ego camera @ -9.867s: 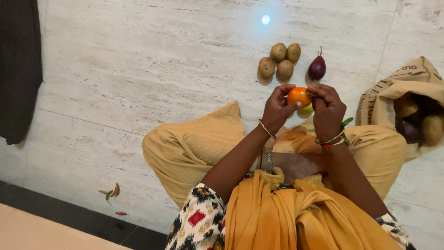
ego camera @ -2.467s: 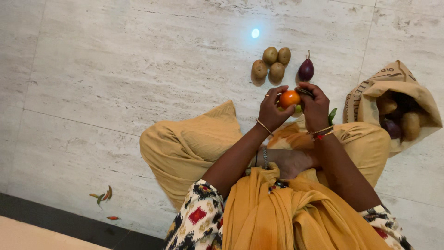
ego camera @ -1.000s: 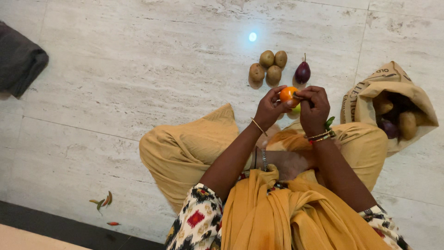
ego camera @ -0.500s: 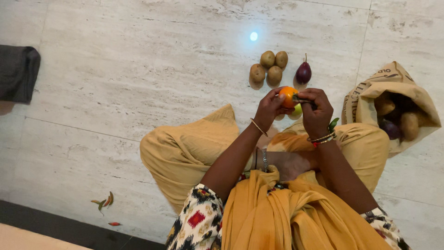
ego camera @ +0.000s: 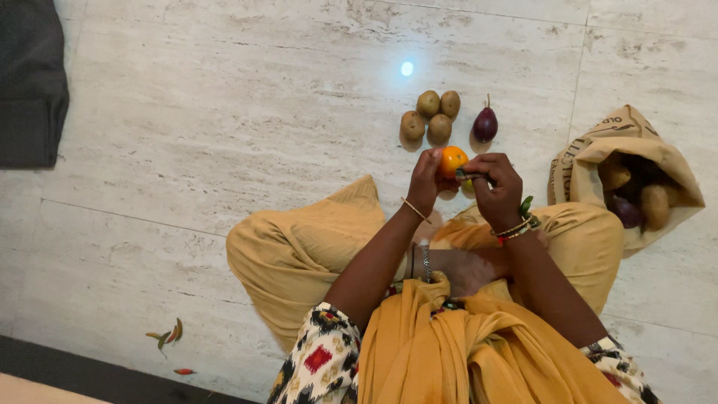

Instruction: The person sits on the floor and peels potatoes and a tomato using a small knife. They handle the vegetables one at a time, removing the skin and placing the peeled items on the floor.

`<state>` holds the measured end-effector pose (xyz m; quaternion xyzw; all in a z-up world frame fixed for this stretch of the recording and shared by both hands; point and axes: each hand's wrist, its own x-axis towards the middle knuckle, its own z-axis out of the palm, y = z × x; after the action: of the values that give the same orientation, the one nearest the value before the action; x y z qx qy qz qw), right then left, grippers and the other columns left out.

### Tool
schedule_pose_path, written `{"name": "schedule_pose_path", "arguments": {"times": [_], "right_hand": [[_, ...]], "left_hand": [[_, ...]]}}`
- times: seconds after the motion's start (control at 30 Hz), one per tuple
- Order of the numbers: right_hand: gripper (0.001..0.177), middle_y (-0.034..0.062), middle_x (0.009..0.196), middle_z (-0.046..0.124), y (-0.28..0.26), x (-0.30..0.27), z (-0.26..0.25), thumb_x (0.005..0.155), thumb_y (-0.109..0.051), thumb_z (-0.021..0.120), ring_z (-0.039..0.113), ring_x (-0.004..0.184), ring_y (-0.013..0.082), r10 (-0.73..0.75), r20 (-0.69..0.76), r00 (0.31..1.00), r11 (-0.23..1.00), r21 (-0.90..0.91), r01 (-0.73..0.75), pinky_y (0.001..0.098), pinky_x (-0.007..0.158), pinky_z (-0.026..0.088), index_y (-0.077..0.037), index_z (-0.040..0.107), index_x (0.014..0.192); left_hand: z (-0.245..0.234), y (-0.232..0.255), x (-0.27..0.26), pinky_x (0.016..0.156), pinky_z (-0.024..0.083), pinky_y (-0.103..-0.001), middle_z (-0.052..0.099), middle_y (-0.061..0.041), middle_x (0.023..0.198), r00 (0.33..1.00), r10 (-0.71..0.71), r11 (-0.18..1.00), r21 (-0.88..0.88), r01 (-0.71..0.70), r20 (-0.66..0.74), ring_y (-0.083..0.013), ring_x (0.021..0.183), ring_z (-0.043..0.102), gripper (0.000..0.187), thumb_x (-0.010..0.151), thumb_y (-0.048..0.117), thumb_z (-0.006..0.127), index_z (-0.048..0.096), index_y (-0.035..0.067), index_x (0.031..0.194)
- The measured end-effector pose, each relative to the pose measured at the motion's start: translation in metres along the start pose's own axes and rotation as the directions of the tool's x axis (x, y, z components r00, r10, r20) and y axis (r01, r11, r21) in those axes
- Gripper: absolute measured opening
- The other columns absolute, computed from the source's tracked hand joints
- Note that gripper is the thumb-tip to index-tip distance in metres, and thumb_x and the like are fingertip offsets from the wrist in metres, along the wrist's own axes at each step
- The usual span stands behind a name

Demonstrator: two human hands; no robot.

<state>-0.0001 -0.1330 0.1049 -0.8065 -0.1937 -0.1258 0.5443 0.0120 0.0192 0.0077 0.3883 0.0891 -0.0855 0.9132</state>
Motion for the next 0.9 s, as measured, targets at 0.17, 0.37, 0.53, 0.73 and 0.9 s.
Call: {"name": "schedule_pose_path", "arguments": {"times": [0.17, 0.37, 0.53, 0.73, 0.9], "right_hand": [[0.021, 0.0097, 0.113, 0.069, 0.014, 0.007, -0.002, 0.094, 0.01, 0.06, 0.069, 0.103, 0.0184, 0.07, -0.064, 0.995, 0.997, 0.03, -0.068, 0.0289, 0.09, 0.057, -0.002, 0.073, 0.105], [0.024, 0.0102, 0.111, 0.068, 0.002, 0.005, 0.0, 0.09, 0.01, 0.061, 0.068, 0.101, 0.0201, 0.018, -0.007, 1.0, 0.998, -0.061, -0.019, 0.0301, 0.088, 0.056, -0.003, 0.075, 0.105], [0.024, 0.0109, 0.109, 0.068, -0.007, -0.001, 0.006, 0.086, 0.01, 0.063, 0.067, 0.104, 0.0251, -0.086, 0.035, 0.996, 0.989, -0.117, 0.09, 0.0343, 0.091, 0.056, -0.005, 0.076, 0.1], [0.022, 0.0083, 0.114, 0.066, 0.019, 0.005, -0.001, 0.094, 0.01, 0.057, 0.068, 0.101, 0.0173, 0.191, -0.084, 0.978, 0.975, 0.134, -0.178, 0.0287, 0.088, 0.057, -0.004, 0.073, 0.1], [0.022, 0.0096, 0.113, 0.066, 0.014, 0.003, 0.0, 0.091, 0.013, 0.06, 0.067, 0.103, 0.0181, 0.109, -0.05, 0.993, 0.993, 0.057, -0.107, 0.0284, 0.088, 0.056, -0.002, 0.073, 0.1]], "left_hand": [[0.004, 0.001, -0.004, 0.056, 0.058, -0.034, 0.067, -0.015, 0.097, 0.989, -0.082, 0.997, 0.027, 0.079, 0.125, -0.0221, 0.065, 0.066, 0.041, 0.111, 0.042, 0.045, 0.051, 0.005, 0.127], [0.009, -0.004, -0.003, 0.063, 0.063, -0.037, 0.064, -0.012, 0.109, 0.992, -0.121, 0.989, 0.089, 0.118, 0.023, -0.0238, 0.073, 0.071, 0.036, 0.105, 0.04, 0.044, 0.049, 0.013, 0.129], [-0.003, -0.002, 0.003, 0.069, 0.064, -0.04, 0.063, -0.014, 0.114, 0.999, -0.039, 0.996, -0.077, 0.038, -0.02, -0.0245, 0.088, 0.07, 0.035, 0.11, 0.04, 0.045, 0.048, 0.009, 0.126], [0.007, 0.005, -0.005, 0.067, 0.063, -0.039, 0.063, -0.015, 0.112, 0.99, -0.101, 0.993, -0.047, 0.106, 0.095, -0.0256, 0.085, 0.069, 0.038, 0.109, 0.04, 0.044, 0.053, 0.008, 0.127], [0.009, -0.003, -0.008, 0.068, 0.061, -0.034, 0.064, -0.01, 0.114, 0.996, -0.071, 0.992, 0.112, 0.065, 0.054, -0.02, 0.092, 0.068, 0.039, 0.108, 0.04, 0.046, 0.055, 0.008, 0.127]]}}
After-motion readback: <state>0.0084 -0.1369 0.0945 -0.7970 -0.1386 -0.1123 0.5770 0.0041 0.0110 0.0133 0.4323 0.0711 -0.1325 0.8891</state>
